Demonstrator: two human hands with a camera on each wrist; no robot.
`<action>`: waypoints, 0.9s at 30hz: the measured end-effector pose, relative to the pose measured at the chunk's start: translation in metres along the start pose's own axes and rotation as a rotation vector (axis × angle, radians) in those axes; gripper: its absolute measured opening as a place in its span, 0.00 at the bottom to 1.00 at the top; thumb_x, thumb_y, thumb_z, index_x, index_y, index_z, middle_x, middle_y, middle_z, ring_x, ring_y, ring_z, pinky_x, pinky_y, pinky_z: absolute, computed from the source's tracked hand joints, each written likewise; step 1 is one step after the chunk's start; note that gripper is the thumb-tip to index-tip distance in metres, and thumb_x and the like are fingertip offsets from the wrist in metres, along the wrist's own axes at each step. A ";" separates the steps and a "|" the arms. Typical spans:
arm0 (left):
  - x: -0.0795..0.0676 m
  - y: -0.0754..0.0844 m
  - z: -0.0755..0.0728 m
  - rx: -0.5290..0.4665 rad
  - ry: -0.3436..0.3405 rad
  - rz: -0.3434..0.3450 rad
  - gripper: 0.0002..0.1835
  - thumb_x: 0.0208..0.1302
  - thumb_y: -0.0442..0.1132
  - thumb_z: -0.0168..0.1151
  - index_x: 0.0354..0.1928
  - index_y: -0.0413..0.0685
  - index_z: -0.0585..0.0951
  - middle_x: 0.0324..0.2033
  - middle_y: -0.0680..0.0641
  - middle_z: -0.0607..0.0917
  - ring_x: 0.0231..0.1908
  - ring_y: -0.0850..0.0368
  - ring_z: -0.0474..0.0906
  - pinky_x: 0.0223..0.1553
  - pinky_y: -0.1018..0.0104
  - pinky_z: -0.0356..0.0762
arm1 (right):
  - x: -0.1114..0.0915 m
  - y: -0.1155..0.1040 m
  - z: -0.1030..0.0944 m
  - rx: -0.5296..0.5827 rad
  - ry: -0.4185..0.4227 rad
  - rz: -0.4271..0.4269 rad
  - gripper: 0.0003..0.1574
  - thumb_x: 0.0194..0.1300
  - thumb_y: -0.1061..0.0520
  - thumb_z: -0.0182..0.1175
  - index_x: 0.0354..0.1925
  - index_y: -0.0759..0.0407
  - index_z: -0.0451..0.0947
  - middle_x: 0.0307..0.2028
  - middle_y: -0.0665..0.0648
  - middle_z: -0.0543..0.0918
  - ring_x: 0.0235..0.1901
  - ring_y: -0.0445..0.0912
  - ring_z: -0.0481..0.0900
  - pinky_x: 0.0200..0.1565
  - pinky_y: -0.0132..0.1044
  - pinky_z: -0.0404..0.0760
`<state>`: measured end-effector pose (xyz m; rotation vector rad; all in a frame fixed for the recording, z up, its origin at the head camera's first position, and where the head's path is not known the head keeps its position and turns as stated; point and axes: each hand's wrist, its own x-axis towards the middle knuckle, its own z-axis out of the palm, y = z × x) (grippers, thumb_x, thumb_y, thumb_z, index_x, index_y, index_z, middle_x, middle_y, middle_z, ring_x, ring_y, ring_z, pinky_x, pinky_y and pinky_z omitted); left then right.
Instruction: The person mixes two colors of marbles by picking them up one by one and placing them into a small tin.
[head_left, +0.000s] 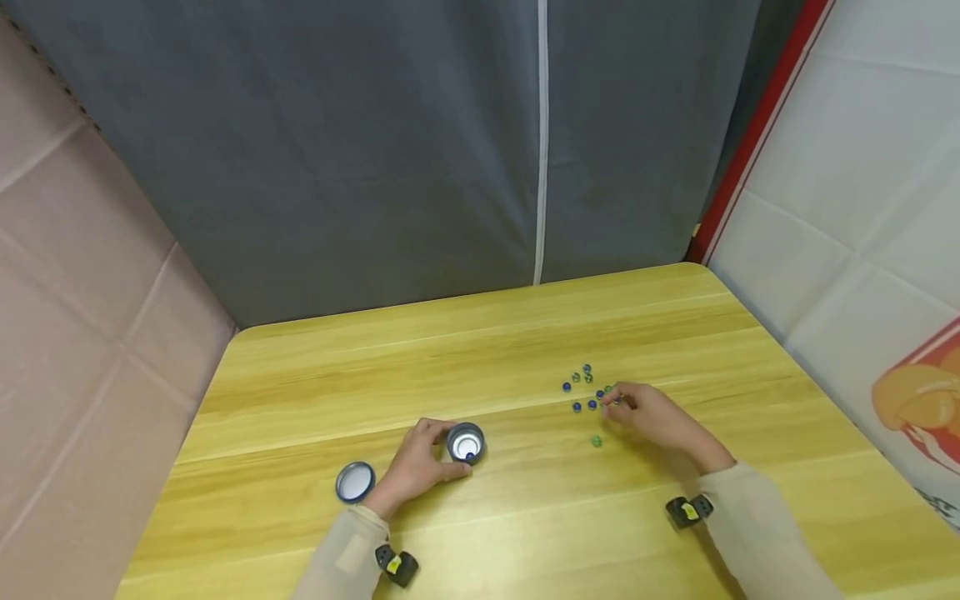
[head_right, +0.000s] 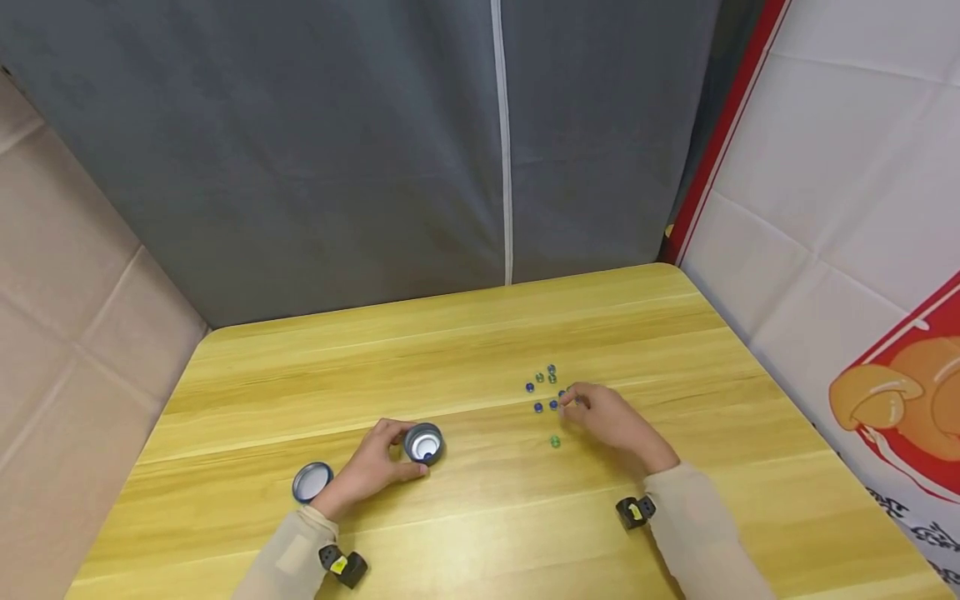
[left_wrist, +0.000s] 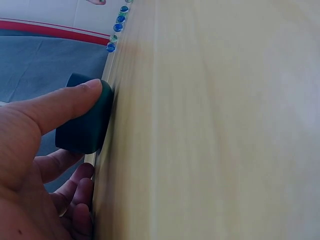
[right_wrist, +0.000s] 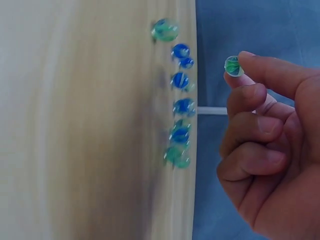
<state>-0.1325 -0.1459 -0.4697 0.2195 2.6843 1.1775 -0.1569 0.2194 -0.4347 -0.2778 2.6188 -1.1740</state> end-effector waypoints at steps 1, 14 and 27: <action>0.000 0.000 0.000 0.001 0.001 -0.001 0.37 0.40 0.50 0.75 0.55 0.51 0.74 0.48 0.49 0.73 0.51 0.50 0.69 0.51 0.51 0.71 | 0.001 -0.003 0.001 0.003 0.004 -0.001 0.11 0.66 0.55 0.53 0.43 0.59 0.77 0.22 0.52 0.68 0.20 0.40 0.61 0.19 0.29 0.63; -0.001 0.002 0.000 -0.006 0.002 -0.001 0.37 0.39 0.51 0.75 0.55 0.51 0.75 0.48 0.50 0.74 0.51 0.50 0.69 0.51 0.51 0.70 | 0.014 -0.034 0.020 0.023 -0.014 -0.072 0.13 0.65 0.52 0.55 0.44 0.58 0.77 0.18 0.49 0.66 0.15 0.39 0.59 0.17 0.28 0.61; -0.002 0.002 0.002 -0.005 0.007 0.002 0.36 0.40 0.50 0.75 0.55 0.50 0.75 0.48 0.50 0.74 0.51 0.50 0.69 0.51 0.51 0.71 | 0.025 -0.066 0.049 0.040 -0.071 -0.107 0.12 0.65 0.51 0.55 0.43 0.56 0.77 0.17 0.49 0.67 0.14 0.39 0.58 0.17 0.29 0.61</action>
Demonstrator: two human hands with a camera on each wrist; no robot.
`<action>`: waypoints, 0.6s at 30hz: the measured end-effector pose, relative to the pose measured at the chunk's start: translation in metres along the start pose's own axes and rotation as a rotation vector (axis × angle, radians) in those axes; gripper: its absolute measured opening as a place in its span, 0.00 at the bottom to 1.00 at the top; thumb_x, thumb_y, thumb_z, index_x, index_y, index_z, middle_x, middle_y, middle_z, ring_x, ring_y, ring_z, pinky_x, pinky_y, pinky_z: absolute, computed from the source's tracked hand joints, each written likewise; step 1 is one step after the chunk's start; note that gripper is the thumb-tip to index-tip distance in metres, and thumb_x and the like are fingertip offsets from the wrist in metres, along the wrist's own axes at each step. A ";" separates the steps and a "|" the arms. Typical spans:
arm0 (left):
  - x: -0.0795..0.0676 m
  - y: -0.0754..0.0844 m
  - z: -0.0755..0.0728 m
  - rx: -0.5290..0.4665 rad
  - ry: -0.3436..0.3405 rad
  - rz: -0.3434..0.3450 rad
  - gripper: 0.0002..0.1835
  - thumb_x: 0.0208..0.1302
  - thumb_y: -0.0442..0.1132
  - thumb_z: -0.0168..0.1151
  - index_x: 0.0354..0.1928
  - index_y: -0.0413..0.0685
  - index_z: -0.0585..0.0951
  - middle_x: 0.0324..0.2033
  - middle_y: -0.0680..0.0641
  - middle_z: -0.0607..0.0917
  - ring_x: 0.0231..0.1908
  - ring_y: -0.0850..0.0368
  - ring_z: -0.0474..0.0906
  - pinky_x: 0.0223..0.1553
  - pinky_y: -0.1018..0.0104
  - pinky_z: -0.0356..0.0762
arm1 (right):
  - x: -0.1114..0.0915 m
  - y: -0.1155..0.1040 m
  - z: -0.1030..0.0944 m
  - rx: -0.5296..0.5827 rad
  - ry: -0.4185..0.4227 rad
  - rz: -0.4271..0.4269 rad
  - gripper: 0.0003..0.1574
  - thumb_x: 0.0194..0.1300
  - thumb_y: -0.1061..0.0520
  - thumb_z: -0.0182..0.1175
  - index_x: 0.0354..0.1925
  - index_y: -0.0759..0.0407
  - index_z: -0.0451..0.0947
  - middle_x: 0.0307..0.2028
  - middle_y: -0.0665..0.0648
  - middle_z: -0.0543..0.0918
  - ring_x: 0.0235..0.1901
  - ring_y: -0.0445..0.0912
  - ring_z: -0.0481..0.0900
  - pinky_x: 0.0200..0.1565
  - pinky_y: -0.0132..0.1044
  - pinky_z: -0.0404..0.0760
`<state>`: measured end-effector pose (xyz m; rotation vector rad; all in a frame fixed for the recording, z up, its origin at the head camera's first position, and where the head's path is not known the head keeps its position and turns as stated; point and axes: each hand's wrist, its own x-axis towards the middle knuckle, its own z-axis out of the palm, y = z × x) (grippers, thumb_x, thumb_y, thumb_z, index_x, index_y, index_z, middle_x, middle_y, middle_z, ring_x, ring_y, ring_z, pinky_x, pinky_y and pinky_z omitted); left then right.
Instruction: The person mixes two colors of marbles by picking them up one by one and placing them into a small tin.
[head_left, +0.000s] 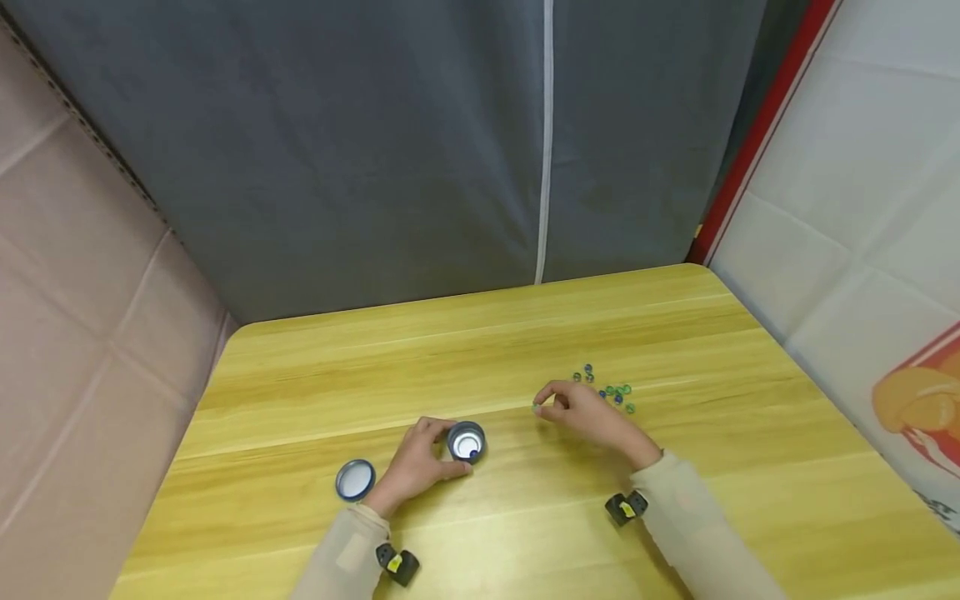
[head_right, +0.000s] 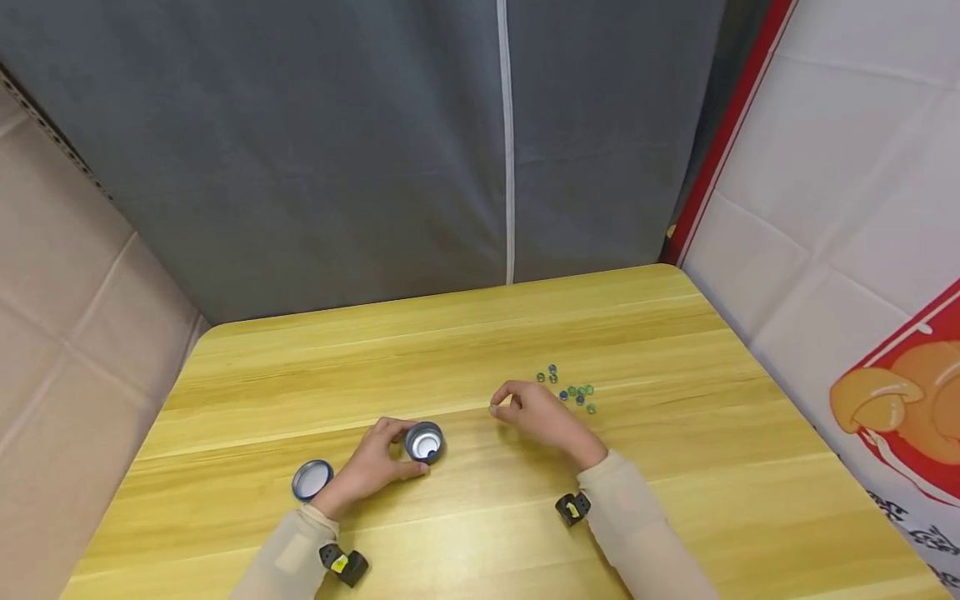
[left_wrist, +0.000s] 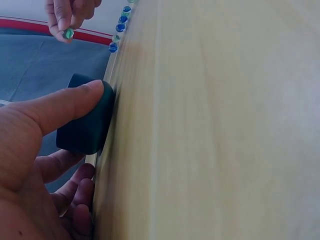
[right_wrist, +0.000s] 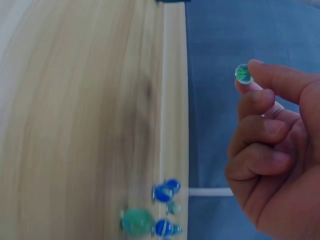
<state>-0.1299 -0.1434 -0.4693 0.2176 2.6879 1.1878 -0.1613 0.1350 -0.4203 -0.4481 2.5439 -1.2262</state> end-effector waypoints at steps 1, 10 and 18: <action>0.000 0.000 -0.001 0.001 -0.002 0.001 0.36 0.40 0.50 0.75 0.55 0.50 0.75 0.48 0.49 0.74 0.51 0.50 0.69 0.51 0.51 0.71 | 0.002 -0.002 0.002 0.006 -0.001 0.004 0.12 0.64 0.52 0.56 0.43 0.55 0.77 0.17 0.49 0.67 0.15 0.40 0.59 0.18 0.29 0.61; 0.002 0.002 -0.003 0.005 -0.002 -0.006 0.36 0.40 0.50 0.75 0.55 0.52 0.75 0.49 0.50 0.74 0.52 0.49 0.68 0.51 0.50 0.70 | 0.017 -0.017 0.021 -0.003 -0.021 -0.046 0.10 0.63 0.53 0.57 0.41 0.56 0.78 0.16 0.48 0.67 0.16 0.39 0.61 0.18 0.28 0.62; 0.002 -0.001 -0.002 0.014 -0.011 -0.002 0.36 0.39 0.52 0.75 0.55 0.53 0.75 0.48 0.50 0.74 0.52 0.49 0.68 0.51 0.51 0.70 | 0.024 -0.025 0.040 0.030 -0.059 -0.060 0.10 0.62 0.53 0.58 0.41 0.55 0.78 0.17 0.49 0.68 0.16 0.40 0.63 0.18 0.27 0.62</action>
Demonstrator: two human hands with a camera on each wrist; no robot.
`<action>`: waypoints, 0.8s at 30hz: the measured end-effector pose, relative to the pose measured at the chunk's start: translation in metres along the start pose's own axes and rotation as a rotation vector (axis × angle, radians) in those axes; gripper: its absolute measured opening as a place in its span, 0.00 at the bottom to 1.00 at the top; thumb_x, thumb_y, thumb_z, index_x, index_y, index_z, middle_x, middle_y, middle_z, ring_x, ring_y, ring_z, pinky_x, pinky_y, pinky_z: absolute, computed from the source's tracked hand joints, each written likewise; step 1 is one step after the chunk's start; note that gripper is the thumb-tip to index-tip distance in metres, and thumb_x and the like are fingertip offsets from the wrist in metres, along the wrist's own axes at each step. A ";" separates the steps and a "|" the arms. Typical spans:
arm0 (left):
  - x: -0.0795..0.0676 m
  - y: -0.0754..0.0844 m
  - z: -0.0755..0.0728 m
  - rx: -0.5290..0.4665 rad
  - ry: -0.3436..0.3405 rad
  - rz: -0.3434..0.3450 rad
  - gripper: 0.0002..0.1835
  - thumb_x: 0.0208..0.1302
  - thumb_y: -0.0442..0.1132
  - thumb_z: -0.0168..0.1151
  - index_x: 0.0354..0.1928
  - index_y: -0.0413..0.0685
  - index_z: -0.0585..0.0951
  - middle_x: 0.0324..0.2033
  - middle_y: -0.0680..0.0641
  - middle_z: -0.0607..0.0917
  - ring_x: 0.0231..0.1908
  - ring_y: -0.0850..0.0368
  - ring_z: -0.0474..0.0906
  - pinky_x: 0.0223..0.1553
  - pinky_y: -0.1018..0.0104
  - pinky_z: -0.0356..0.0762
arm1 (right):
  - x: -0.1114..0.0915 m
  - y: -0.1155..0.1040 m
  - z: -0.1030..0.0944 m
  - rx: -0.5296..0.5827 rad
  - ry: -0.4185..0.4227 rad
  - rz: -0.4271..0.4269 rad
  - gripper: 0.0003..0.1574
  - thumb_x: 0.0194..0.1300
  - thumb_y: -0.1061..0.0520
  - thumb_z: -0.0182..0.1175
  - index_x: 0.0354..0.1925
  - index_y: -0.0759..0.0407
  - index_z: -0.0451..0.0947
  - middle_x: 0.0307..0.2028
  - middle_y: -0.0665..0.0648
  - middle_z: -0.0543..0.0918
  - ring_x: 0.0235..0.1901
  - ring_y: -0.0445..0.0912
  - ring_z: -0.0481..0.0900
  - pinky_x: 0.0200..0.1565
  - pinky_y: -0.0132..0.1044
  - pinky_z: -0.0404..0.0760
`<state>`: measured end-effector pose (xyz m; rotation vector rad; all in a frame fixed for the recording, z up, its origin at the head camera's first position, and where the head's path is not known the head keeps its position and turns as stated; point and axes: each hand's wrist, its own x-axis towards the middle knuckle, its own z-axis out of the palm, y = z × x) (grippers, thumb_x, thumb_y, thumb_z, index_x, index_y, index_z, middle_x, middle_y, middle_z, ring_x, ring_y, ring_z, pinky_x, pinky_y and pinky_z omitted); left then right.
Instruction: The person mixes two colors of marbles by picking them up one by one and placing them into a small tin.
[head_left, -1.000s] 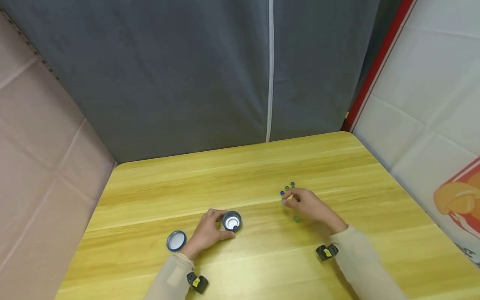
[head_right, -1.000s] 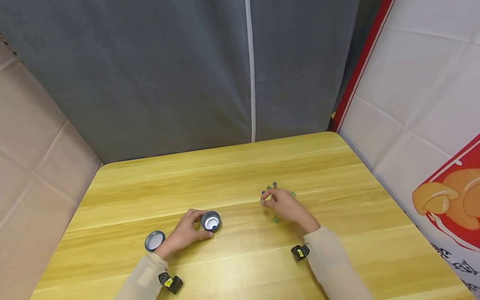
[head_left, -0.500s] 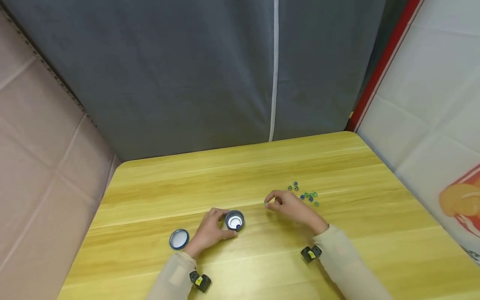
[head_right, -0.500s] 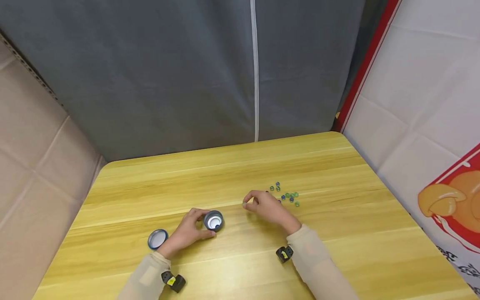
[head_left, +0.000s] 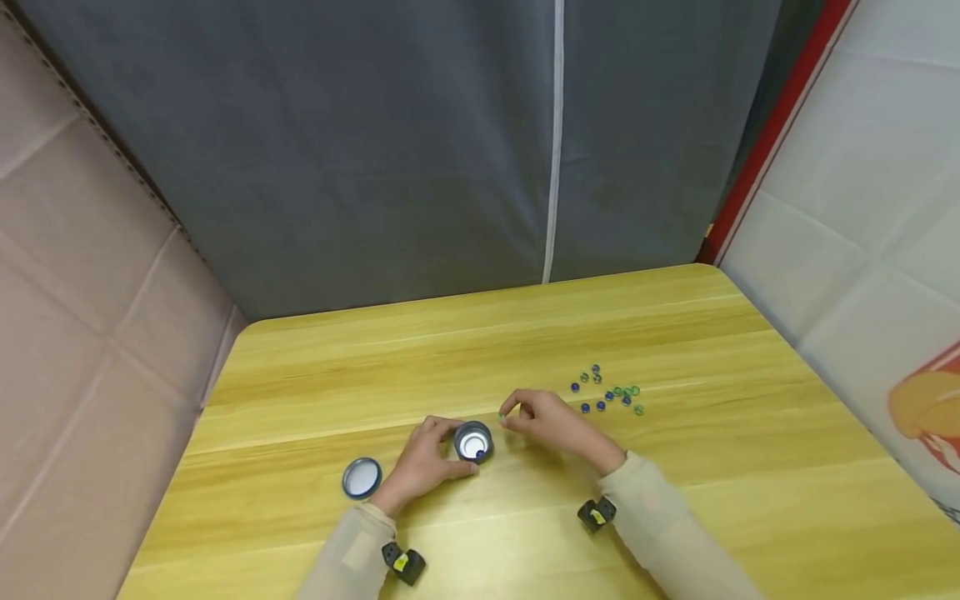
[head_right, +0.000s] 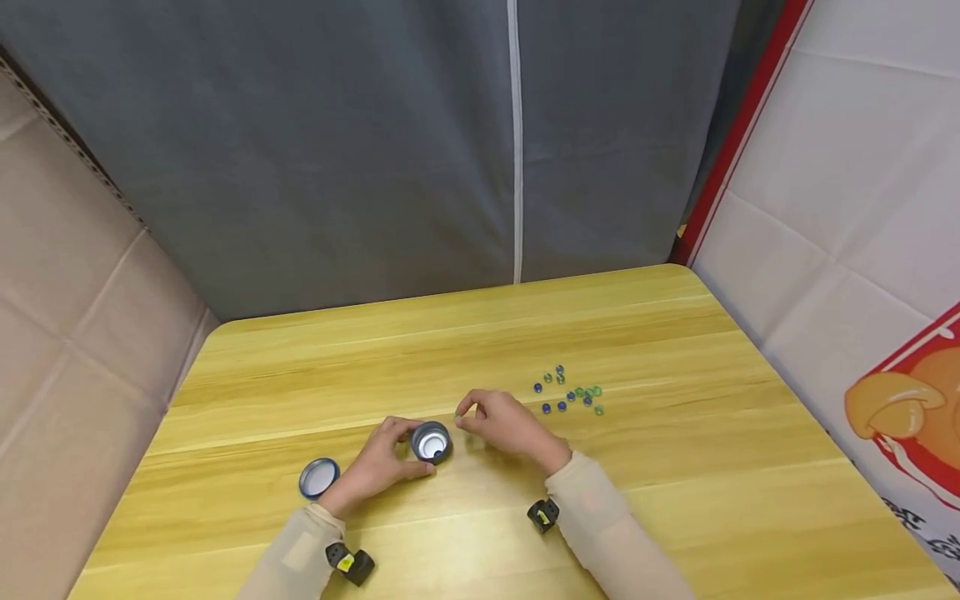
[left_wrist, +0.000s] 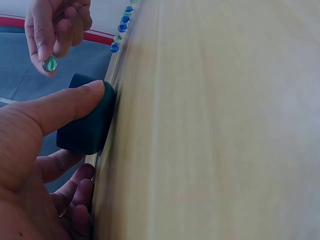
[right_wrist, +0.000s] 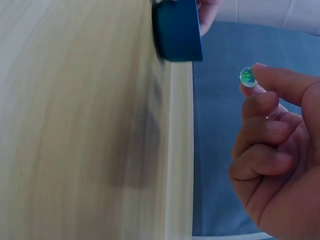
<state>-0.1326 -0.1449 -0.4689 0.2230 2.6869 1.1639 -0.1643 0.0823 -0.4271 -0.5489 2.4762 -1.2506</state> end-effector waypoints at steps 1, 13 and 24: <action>0.000 0.000 0.000 -0.002 -0.003 -0.001 0.36 0.40 0.53 0.75 0.55 0.54 0.75 0.48 0.50 0.74 0.52 0.49 0.68 0.51 0.51 0.70 | 0.001 0.000 0.002 0.004 -0.002 -0.001 0.10 0.62 0.53 0.58 0.41 0.55 0.77 0.17 0.49 0.68 0.16 0.40 0.63 0.18 0.27 0.62; -0.001 -0.002 -0.002 -0.004 -0.003 -0.004 0.34 0.39 0.53 0.75 0.53 0.55 0.76 0.48 0.50 0.73 0.51 0.49 0.68 0.50 0.50 0.70 | 0.009 -0.008 0.022 0.009 -0.032 -0.013 0.09 0.62 0.53 0.58 0.41 0.54 0.78 0.16 0.48 0.68 0.14 0.40 0.63 0.16 0.27 0.61; 0.001 -0.001 0.000 -0.009 -0.010 0.013 0.33 0.40 0.53 0.74 0.53 0.56 0.76 0.48 0.50 0.73 0.51 0.50 0.67 0.49 0.51 0.70 | 0.012 -0.003 0.031 0.022 -0.062 -0.013 0.08 0.63 0.53 0.58 0.40 0.53 0.78 0.16 0.48 0.67 0.13 0.40 0.64 0.16 0.28 0.62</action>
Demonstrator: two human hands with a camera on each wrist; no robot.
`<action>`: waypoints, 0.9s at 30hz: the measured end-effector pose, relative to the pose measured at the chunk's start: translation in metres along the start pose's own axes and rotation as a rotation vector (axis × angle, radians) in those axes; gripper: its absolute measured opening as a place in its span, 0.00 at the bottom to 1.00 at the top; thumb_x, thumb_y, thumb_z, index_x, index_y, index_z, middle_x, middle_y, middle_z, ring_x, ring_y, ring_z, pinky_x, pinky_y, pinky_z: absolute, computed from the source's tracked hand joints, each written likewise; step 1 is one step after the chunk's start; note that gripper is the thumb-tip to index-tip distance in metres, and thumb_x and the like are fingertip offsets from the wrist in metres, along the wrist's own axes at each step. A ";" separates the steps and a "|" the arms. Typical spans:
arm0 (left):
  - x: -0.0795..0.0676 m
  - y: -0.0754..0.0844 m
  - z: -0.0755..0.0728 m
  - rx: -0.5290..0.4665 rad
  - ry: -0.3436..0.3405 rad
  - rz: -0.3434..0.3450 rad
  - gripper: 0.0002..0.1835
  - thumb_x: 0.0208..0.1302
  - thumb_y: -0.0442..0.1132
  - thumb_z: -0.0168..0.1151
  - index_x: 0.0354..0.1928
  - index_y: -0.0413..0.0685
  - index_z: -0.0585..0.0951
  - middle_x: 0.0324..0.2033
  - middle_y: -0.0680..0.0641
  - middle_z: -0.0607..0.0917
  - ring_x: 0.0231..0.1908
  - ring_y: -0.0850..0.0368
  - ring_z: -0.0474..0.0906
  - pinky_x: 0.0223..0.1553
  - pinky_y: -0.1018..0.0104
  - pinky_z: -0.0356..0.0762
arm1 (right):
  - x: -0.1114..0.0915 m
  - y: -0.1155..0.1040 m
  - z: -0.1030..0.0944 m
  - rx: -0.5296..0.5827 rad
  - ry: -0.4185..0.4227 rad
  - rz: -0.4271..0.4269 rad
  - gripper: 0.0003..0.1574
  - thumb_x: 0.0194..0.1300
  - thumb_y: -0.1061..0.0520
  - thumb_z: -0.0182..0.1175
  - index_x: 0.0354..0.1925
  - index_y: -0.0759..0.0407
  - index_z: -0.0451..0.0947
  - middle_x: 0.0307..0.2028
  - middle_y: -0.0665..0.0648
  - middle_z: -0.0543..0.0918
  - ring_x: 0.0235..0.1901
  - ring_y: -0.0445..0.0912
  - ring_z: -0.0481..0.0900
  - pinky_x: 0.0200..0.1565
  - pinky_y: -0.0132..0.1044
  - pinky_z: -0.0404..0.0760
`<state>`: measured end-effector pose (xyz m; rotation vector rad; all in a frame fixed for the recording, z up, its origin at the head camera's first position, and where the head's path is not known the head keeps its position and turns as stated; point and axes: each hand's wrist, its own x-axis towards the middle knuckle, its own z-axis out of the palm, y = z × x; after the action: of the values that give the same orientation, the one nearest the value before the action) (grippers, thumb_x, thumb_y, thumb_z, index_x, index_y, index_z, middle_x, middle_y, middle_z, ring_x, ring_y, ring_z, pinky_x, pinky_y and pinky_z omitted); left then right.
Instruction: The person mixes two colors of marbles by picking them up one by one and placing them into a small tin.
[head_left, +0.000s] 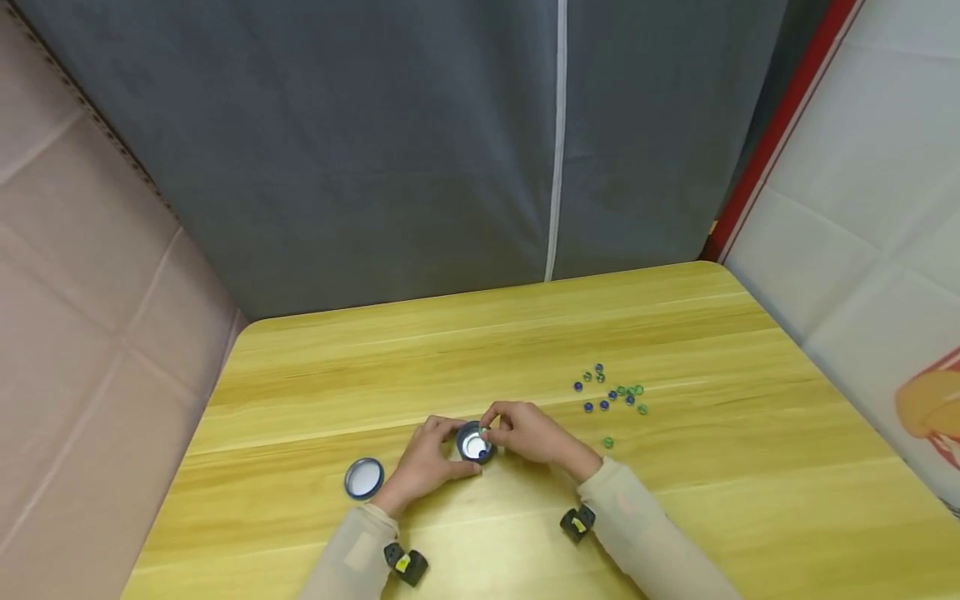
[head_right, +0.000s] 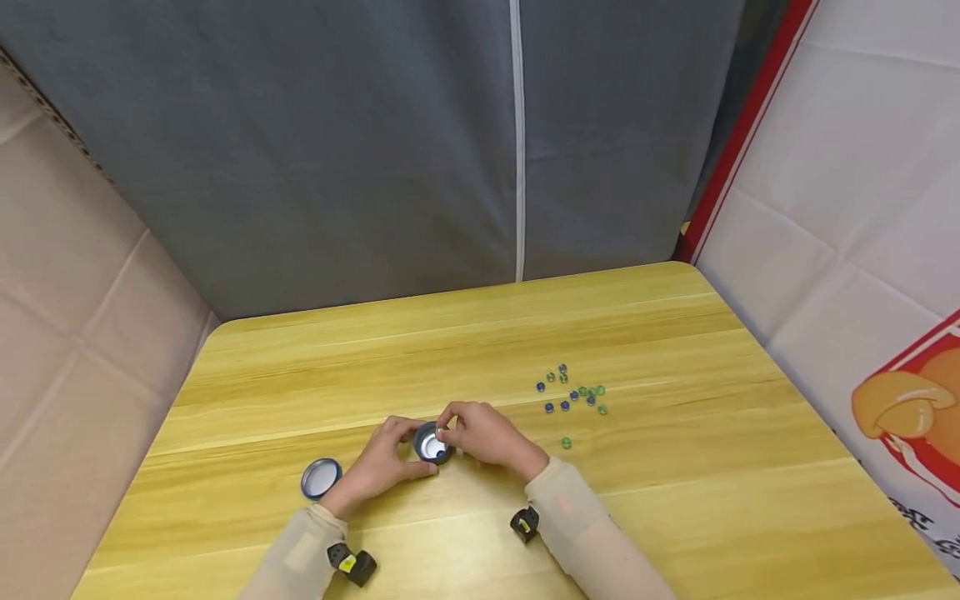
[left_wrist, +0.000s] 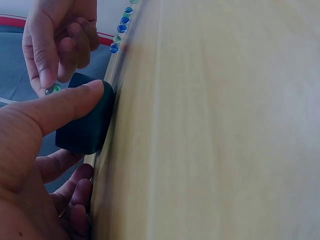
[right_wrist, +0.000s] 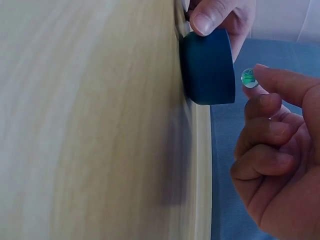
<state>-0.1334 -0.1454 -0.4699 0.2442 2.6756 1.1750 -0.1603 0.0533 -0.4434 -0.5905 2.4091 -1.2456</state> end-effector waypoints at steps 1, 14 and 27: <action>0.000 0.000 0.000 -0.002 -0.001 0.000 0.33 0.40 0.53 0.74 0.53 0.56 0.76 0.48 0.50 0.73 0.51 0.50 0.67 0.49 0.51 0.70 | 0.000 0.000 0.000 -0.001 0.000 -0.001 0.08 0.63 0.53 0.58 0.40 0.53 0.78 0.16 0.48 0.67 0.13 0.40 0.64 0.16 0.28 0.62; 0.000 -0.001 0.001 -0.006 -0.002 -0.004 0.33 0.41 0.53 0.74 0.53 0.57 0.76 0.47 0.51 0.73 0.50 0.51 0.67 0.48 0.52 0.70 | -0.002 0.001 0.003 0.008 -0.015 -0.017 0.09 0.63 0.55 0.58 0.42 0.56 0.77 0.16 0.48 0.68 0.13 0.40 0.64 0.16 0.27 0.62; -0.001 -0.001 0.001 -0.009 0.004 0.002 0.32 0.40 0.51 0.75 0.52 0.58 0.76 0.46 0.52 0.73 0.50 0.51 0.67 0.49 0.52 0.69 | -0.003 0.004 -0.004 0.008 0.022 0.014 0.10 0.61 0.56 0.59 0.42 0.56 0.78 0.16 0.49 0.69 0.13 0.39 0.64 0.15 0.27 0.62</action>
<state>-0.1325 -0.1459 -0.4713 0.2439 2.6736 1.1896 -0.1603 0.0598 -0.4437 -0.5599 2.4207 -1.2617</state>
